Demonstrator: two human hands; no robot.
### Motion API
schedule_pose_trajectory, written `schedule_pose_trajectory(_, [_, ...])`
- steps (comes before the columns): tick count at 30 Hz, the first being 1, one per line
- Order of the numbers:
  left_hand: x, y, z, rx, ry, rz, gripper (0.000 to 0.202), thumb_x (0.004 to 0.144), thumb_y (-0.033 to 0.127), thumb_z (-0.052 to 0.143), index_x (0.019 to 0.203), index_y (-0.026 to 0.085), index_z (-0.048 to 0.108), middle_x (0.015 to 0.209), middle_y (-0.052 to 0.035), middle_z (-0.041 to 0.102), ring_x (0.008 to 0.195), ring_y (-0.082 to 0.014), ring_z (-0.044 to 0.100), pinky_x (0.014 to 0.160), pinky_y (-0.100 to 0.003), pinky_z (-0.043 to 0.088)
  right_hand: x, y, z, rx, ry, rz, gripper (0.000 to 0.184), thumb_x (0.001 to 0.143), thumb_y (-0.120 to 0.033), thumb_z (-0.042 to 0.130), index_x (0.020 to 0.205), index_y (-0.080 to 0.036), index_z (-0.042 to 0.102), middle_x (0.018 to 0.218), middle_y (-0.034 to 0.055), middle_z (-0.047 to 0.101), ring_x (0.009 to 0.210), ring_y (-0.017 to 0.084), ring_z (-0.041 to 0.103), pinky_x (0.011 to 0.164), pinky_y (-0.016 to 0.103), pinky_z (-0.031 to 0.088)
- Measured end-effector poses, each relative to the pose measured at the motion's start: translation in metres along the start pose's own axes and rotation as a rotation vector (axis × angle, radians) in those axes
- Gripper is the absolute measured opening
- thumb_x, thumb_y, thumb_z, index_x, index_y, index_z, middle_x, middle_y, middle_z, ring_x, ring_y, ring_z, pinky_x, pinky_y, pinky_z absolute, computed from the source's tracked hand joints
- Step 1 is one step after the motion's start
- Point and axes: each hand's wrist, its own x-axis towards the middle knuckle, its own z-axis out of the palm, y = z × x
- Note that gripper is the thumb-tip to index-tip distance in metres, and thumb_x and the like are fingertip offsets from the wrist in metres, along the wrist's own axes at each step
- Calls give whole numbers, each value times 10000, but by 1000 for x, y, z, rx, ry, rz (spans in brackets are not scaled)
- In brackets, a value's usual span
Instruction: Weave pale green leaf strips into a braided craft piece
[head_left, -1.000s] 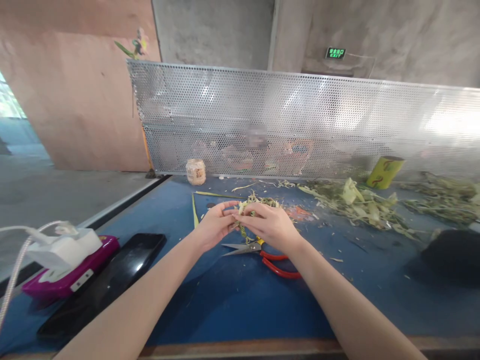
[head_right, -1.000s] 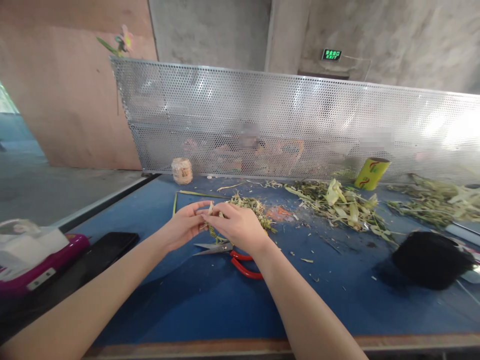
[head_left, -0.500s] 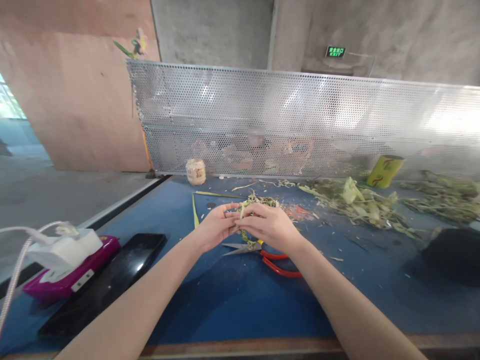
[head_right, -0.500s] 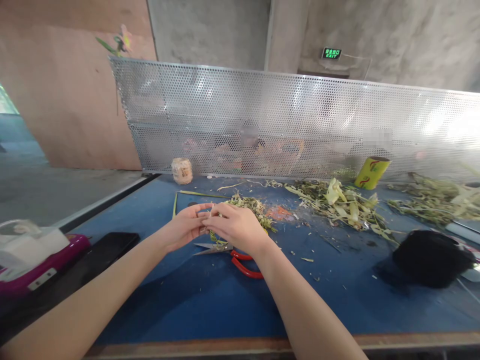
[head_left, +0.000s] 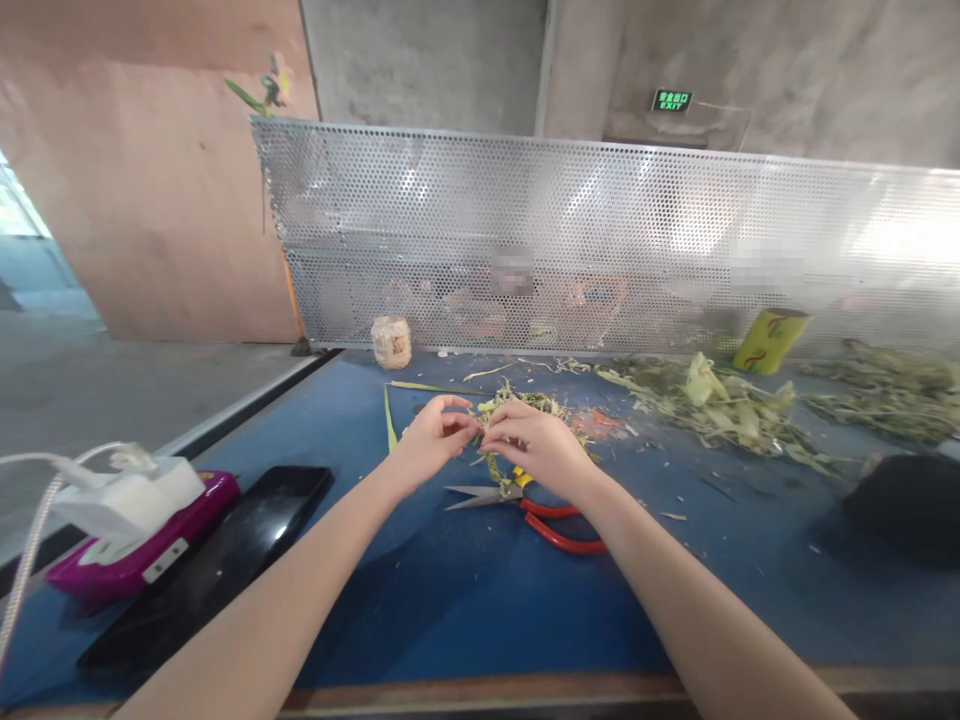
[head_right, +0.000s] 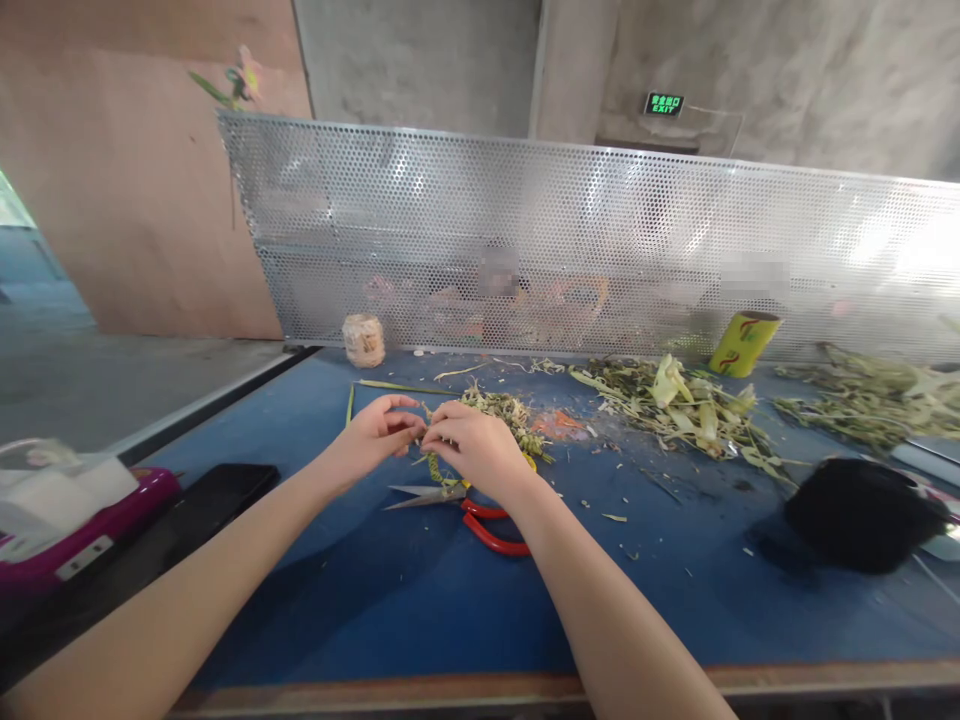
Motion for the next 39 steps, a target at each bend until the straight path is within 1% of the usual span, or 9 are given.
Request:
schedule_pose_trajectory(5, [2, 2, -6, 65, 86, 27, 312, 677, 266, 608, 872, 173, 382, 723, 11, 576, 479, -56, 446, 477, -214, 355, 1, 6, -2, 16, -23, 82, 122, 780, -253, 543, 718, -203, 636, 850, 10, 585, 740, 105, 550, 681, 238, 426])
schedule_pose_trajectory(9, [0, 5, -6, 171, 94, 91, 423, 712, 293, 569, 1065, 154, 384, 804, -26, 583, 475, -64, 468, 493, -243, 397, 2, 8, 1, 80, -4, 87, 91, 764, -204, 557, 707, -184, 624, 811, 21, 575, 741, 113, 545, 670, 239, 429])
schedule_pose_trajectory(12, [0, 4, -6, 169, 100, 91, 593, 703, 317, 577, 1207, 155, 309, 998, -109, 570, 646, -124, 549, 531, -269, 446, 1, 8, 2, 118, 15, 63, 95, 770, -195, 543, 715, -180, 619, 794, 28, 571, 722, 113, 542, 629, 231, 430])
schedule_pose_trajectory(14, [-1, 3, -6, 123, 42, 78, 691, 680, 321, 606, 1259, 168, 262, 1064, -136, 560, 760, -166, 570, 559, -283, 465, 1, 8, 2, 114, 16, 50, 101, 777, -194, 531, 724, -181, 617, 800, 30, 569, 715, 112, 541, 620, 232, 430])
schedule_pose_trajectory(17, [-2, 3, -5, 89, -53, 83, 754, 662, 306, 629, 1290, 162, 238, 947, -117, 626, 749, -180, 589, 582, -302, 472, 1, 7, 1, 80, 6, 45, 104, 778, -185, 528, 724, -183, 616, 798, 28, 567, 735, 116, 544, 642, 240, 431])
schedule_pose_trajectory(20, [-4, 5, -2, 90, -34, 101, 779, 654, 271, 636, 1296, 140, 213, 763, -49, 650, 582, -136, 571, 552, -290, 461, 1, 5, 1, 66, 1, 45, 110, 788, -202, 519, 740, -188, 616, 799, 27, 567, 729, 115, 545, 627, 236, 430])
schedule_pose_trajectory(23, [-5, 7, 1, 89, -12, 95, 795, 643, 236, 640, 1289, 128, 190, 671, 3, 628, 498, -106, 535, 527, -267, 448, 1, 5, 1, 70, 8, 25, 112, 793, -225, 519, 748, -189, 616, 811, 31, 575, 722, 113, 543, 625, 236, 429])
schedule_pose_trajectory(33, [-5, 7, 2, 297, 37, 168, 438, 660, 201, 594, 1038, 178, 373, 604, 33, 608, 575, -147, 595, 611, -282, 435, 2, 5, -2, 94, -69, 17, 142, 778, -170, 529, 706, -197, 648, 806, 11, 587, 750, 104, 543, 675, 228, 422])
schedule_pose_trajectory(39, [-2, 0, -1, 316, 44, 176, 472, 645, 179, 590, 1072, 189, 389, 626, 26, 632, 591, -140, 583, 627, -282, 436, 4, 5, 6, 256, 60, 38, 91, 733, -185, 588, 681, -196, 661, 771, 20, 615, 762, 116, 564, 663, 231, 450])
